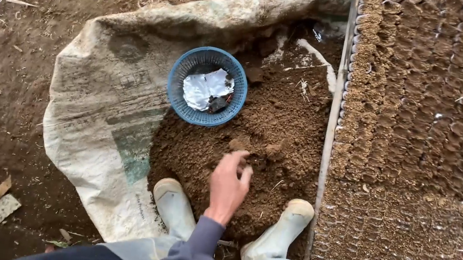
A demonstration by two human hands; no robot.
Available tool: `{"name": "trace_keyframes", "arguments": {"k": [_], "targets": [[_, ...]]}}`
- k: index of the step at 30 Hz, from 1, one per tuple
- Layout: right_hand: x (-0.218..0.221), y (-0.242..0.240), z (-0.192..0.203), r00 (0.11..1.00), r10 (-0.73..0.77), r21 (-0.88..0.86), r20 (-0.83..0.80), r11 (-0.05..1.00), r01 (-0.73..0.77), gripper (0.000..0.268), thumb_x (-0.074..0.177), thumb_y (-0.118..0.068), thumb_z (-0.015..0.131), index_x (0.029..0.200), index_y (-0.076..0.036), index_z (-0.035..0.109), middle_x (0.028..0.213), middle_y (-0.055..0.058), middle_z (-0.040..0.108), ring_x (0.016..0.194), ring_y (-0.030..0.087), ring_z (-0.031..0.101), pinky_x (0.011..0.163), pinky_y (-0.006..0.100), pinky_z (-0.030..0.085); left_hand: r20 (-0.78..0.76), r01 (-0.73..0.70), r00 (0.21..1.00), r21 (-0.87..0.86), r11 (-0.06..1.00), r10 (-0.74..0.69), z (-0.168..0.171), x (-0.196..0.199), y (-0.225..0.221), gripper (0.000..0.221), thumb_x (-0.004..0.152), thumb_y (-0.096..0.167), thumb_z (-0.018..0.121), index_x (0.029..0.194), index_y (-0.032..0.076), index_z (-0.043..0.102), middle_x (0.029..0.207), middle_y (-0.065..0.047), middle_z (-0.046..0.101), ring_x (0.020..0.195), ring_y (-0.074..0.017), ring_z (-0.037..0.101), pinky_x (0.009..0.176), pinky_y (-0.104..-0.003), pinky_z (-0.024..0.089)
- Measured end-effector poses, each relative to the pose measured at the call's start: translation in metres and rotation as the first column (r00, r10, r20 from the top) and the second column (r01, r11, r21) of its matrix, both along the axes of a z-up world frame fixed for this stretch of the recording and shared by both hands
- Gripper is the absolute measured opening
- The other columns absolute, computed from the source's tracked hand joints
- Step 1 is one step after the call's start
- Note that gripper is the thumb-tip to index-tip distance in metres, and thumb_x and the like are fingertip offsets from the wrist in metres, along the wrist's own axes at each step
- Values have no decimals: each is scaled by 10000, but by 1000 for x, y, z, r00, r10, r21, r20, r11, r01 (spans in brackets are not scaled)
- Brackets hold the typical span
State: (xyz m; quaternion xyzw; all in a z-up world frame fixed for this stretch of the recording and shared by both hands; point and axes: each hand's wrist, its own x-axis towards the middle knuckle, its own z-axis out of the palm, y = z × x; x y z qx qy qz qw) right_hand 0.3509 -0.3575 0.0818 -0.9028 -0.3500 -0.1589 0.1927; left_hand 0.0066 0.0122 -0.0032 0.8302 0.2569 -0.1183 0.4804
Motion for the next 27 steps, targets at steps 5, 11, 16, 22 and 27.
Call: {"name": "trace_keyframes", "arguments": {"k": [5,11,16,22,27], "targets": [[-78,85,63,973,224,-42,-51,973,-226,192,1114,58,637,1258,150,727,1364,414,678,1317,510,647,1188,582,515,332,-325,915,271,906,229,-19,46,59,211,995,126,593,1162,23,667,1098,-137,724,986,-220,699,884,-344,577],[-168,85,95,952,202,-159,-231,957,-241,318,925,-88,679,1229,6,674,1429,324,581,1276,419,609,1108,510,509,87,54,984,696,716,-159,-147,119,127,201,887,-58,507,1009,13,650,986,-183,660,966,-379,631,765,-477,561],[-218,41,106,968,109,-184,-226,971,-152,323,924,-100,672,1242,-42,677,1423,243,600,1168,342,665,1082,465,538,62,53,985,785,618,-163,-180,111,139,154,825,-37,620,942,-11,716,855,-193,713,754,-378,707,599,-465,589],[-252,20,111,951,27,-202,-308,975,-93,342,930,-201,645,1235,-48,667,1403,231,610,1156,333,682,1053,454,557,201,-60,976,608,792,-81,-134,95,155,103,864,20,683,777,-5,634,766,-232,698,694,-434,676,540,-515,489],[-265,54,126,950,159,-225,-269,949,-223,336,898,-214,691,1206,-82,675,1324,203,657,1096,297,715,962,408,609,154,-235,970,381,894,189,-110,96,170,372,795,401,894,773,63,744,818,-138,749,776,-314,689,733,-458,515]]}}
